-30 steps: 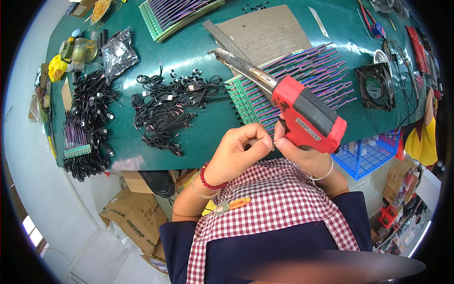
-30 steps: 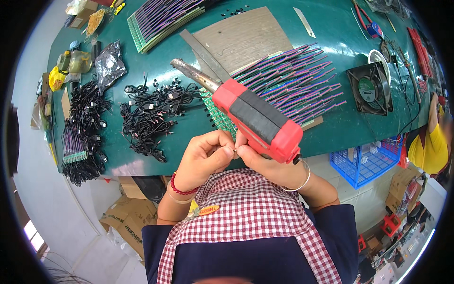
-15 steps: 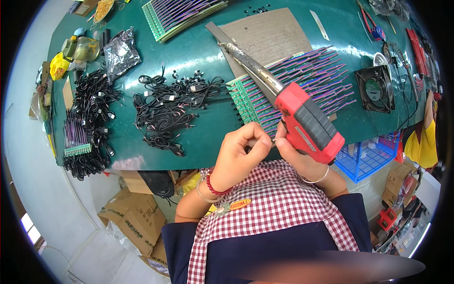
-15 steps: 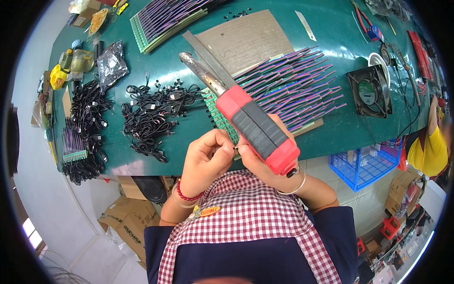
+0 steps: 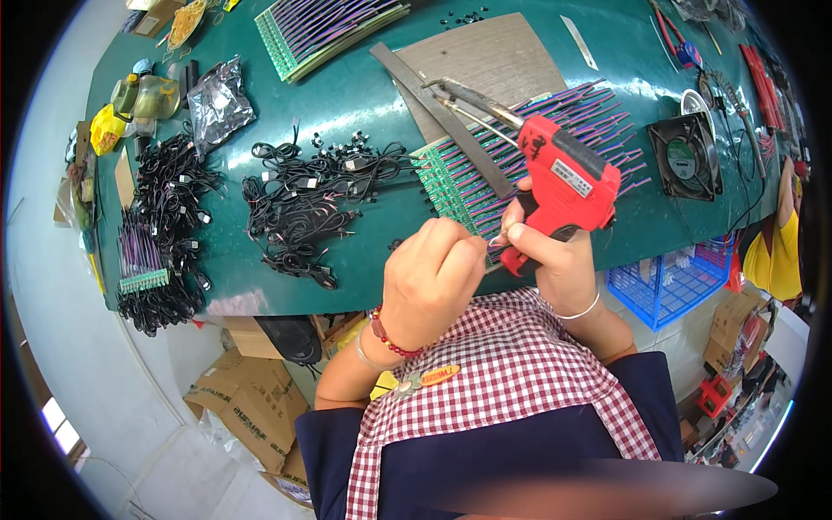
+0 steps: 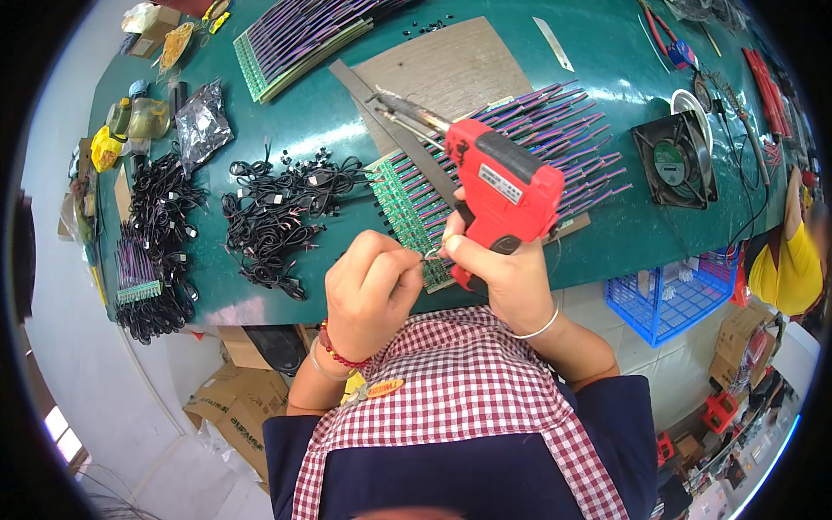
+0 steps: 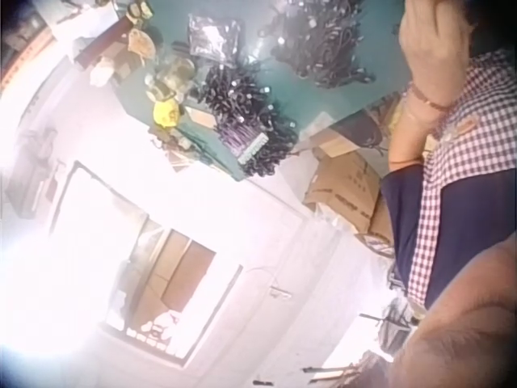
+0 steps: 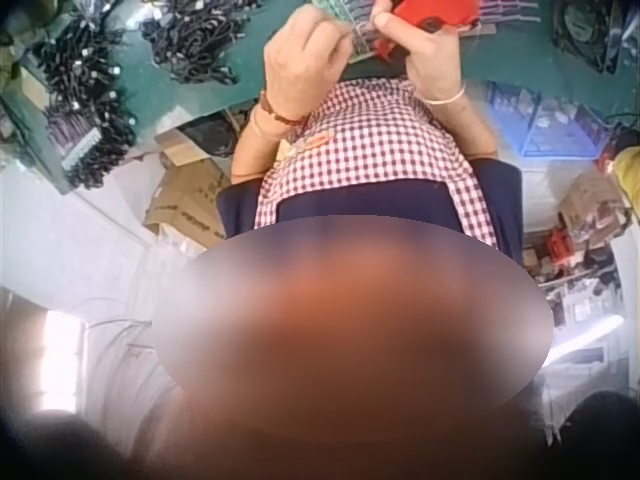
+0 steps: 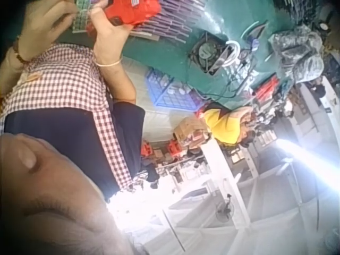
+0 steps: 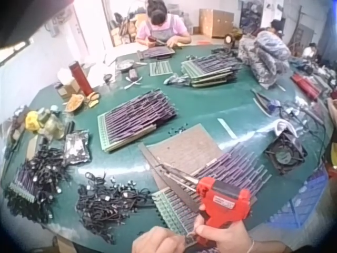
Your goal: The person picks up small electronic components and places them onto circuit boards, then uses a soldering iron to attach them. This process is repeated as they handle various boards and components on the work surface.
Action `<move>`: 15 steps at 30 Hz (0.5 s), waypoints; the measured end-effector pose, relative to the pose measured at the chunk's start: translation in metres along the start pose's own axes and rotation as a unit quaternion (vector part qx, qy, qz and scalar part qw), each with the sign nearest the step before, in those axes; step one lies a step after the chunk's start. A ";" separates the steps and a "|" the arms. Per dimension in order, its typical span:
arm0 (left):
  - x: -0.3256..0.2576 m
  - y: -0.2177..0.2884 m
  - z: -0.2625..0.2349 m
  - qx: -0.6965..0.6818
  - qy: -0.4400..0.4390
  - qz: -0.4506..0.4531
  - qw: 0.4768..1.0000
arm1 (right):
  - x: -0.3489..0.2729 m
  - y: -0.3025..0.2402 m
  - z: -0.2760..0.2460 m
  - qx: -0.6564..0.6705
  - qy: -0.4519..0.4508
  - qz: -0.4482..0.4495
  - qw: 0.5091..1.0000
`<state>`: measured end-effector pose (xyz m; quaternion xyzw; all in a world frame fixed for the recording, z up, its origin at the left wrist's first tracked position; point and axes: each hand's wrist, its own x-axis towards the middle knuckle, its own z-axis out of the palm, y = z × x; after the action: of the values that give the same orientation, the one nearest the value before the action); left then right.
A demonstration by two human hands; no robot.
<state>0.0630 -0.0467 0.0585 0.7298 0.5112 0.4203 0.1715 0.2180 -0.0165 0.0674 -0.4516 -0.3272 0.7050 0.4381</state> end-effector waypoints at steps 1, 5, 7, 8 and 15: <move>0.001 -0.001 -0.001 0.022 -0.003 0.011 1.000 | -0.001 0.000 0.000 0.001 0.020 0.000 1.000; 0.001 -0.001 0.000 0.038 -0.004 0.018 0.999 | -0.007 0.001 -0.007 -0.123 -0.038 -0.032 0.991; 0.001 0.002 0.002 0.032 0.004 0.008 0.999 | -0.009 0.003 -0.003 -0.116 -0.034 -0.035 0.992; 0.001 0.003 0.003 0.032 0.004 0.008 0.999 | -0.009 0.004 -0.002 -0.110 -0.032 -0.037 0.993; -0.002 0.007 0.005 -0.112 0.010 -0.132 0.985 | -0.011 0.006 -0.002 -0.117 -0.028 -0.010 0.993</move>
<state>0.0706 -0.0508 0.0590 0.6279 0.5544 0.4557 0.3012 0.2205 -0.0287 0.0648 -0.4764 -0.4245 0.6696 0.3801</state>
